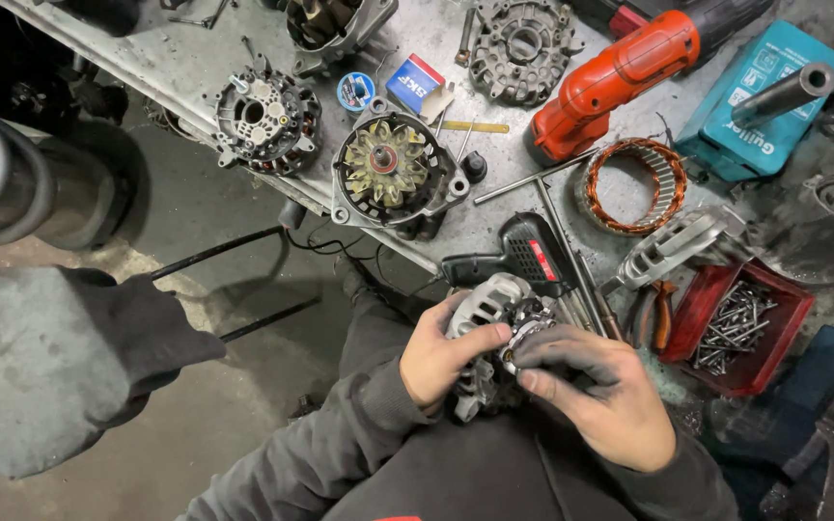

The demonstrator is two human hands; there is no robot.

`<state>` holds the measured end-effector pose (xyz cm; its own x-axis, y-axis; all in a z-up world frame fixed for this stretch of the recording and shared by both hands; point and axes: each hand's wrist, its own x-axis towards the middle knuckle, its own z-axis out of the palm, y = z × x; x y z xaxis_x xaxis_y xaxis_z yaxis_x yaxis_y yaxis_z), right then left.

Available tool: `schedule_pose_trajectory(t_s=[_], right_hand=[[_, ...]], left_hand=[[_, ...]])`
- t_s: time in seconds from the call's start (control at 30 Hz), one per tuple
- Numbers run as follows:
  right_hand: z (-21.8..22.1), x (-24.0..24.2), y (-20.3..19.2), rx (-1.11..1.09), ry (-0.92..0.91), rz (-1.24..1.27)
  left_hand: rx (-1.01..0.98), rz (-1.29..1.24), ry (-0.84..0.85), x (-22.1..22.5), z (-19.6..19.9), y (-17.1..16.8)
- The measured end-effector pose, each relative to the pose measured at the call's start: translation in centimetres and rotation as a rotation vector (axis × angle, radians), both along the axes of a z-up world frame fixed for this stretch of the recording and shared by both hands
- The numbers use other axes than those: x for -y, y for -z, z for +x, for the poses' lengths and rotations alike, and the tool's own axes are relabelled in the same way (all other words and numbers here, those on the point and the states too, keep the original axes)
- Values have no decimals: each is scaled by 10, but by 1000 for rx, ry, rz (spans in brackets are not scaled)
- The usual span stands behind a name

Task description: The person handles an alternator, removes a retaining ring, and then uses a screwdriver to tighten screws on the alternator housing. The person briefly walks to a computer desk and returns to the workbench to continue the repair.

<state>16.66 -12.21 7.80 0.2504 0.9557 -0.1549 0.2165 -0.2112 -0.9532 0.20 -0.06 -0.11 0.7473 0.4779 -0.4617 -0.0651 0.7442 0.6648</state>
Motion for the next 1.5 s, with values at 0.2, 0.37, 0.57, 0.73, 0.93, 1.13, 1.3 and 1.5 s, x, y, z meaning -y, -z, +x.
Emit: schedule_pose_trajectory(t_s=[0.2, 0.37, 0.57, 0.73, 0.93, 1.13, 1.3, 1.5], right_hand=[[-3, -2, -1, 26, 58, -56], [-6, -4, -3, 50, 90, -75], [-14, -7, -4, 357, 137, 30], [-25, -8, 6, 634, 97, 75], [-20, -6, 1, 661, 85, 130], [-5, -2, -5, 626, 81, 191], [80, 67, 20, 670, 566, 4], [165, 131, 129, 1033, 756, -503]], left_hand=[[-4, -13, 18, 1, 1, -3], [9, 5, 30, -1, 1, -5], [41, 163, 69, 0, -3, 3], [-94, 111, -37, -2, -6, 5], [-72, 32, -81, -5, -7, 4], [-33, 63, -40, -4, -5, 6], [-136, -36, -103, -8, -6, 9], [-154, -55, -101, -12, -4, 7]])
